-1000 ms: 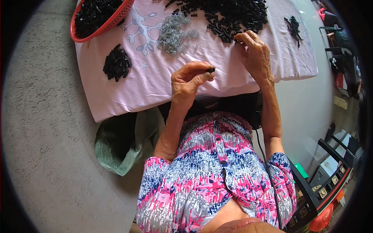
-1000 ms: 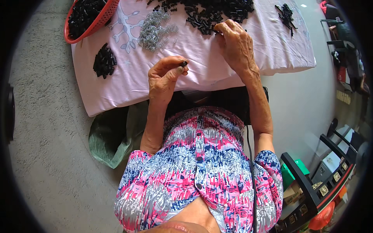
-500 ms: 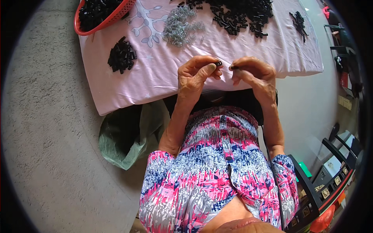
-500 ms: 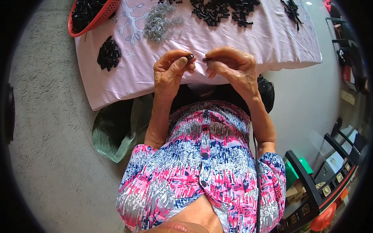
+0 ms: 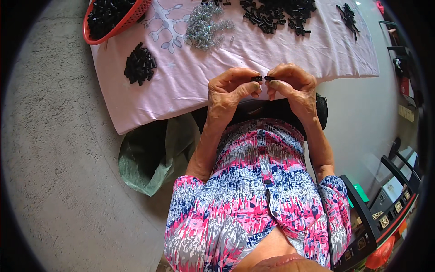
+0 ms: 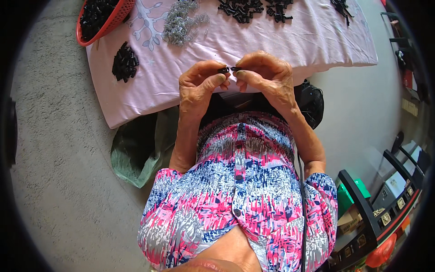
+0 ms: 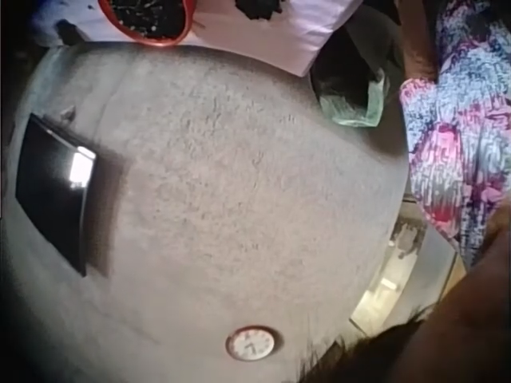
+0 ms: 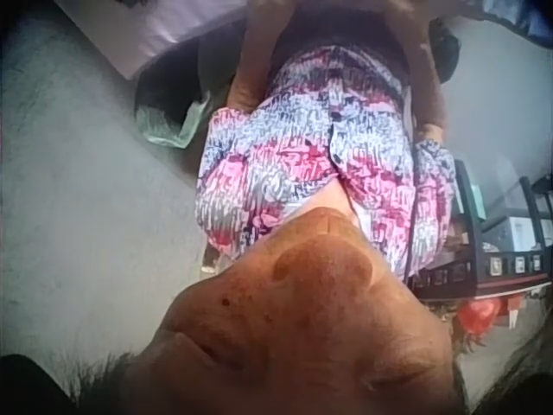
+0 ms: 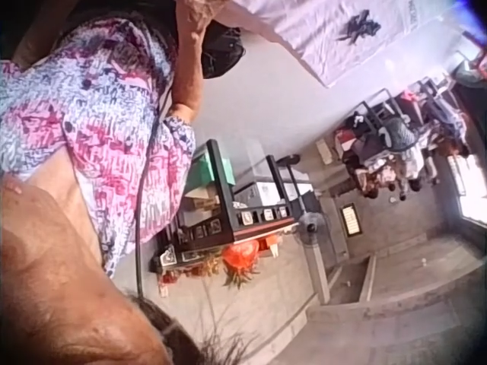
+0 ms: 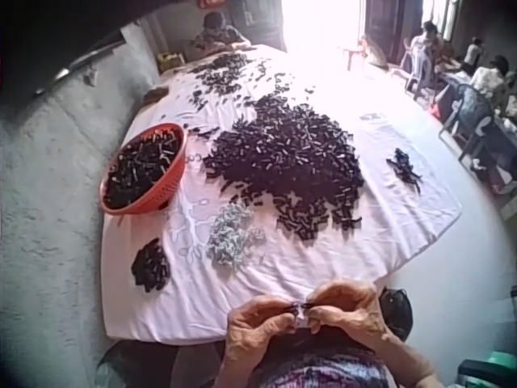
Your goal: Assembling small black plastic parts with silver components by hand on a workbench.
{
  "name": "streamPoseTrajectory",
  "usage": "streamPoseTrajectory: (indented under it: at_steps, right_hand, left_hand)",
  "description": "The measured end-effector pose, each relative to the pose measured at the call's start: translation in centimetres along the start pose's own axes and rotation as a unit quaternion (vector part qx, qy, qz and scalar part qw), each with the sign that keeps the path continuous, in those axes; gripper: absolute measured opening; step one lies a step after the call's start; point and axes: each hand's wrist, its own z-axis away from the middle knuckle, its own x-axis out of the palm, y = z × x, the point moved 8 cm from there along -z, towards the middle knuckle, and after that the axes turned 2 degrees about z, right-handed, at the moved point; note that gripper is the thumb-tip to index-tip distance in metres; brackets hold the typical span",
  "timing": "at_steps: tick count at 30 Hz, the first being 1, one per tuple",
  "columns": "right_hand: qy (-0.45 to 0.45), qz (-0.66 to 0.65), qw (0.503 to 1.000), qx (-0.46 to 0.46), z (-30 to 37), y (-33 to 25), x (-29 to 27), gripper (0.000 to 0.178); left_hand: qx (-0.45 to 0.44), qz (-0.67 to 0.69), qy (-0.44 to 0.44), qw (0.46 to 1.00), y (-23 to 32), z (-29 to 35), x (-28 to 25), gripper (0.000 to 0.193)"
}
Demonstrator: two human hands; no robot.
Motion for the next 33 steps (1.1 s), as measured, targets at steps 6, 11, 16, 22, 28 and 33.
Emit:
streamPoseTrajectory:
  at_steps: [6,11,16,22,28,33]
  right_hand:
    - [0.007,0.023,0.999,-0.03,0.2,-0.2,0.0,0.016]
    - [-0.009,-0.006,0.996,-0.091,0.1,-0.7,0.1,0.016]
    - [-0.024,0.022,0.999,-0.026,0.2,-0.2,0.4,0.015]
    - [-0.016,0.025,0.999,-0.025,0.2,0.0,0.4,0.014]
    - [-0.013,0.085,0.994,-0.073,0.3,-0.7,0.7,0.018]
    - [-0.005,0.163,0.973,-0.166,0.6,-2.1,1.1,0.021]
  left_hand:
    - [-0.004,-0.014,0.019,1.0,-0.3,0.1,-0.3,0.017]
    - [0.005,-0.031,0.015,0.999,-0.2,0.1,0.0,0.018]
    - [0.006,-0.044,0.014,0.999,0.0,0.2,0.1,0.02]
    - [0.025,-0.067,0.01,0.997,0.5,0.3,0.3,0.019]
    - [0.036,-0.081,0.002,0.996,1.0,0.4,0.7,0.017]
    - [0.065,-0.101,-0.006,0.993,1.2,0.5,0.8,0.018]
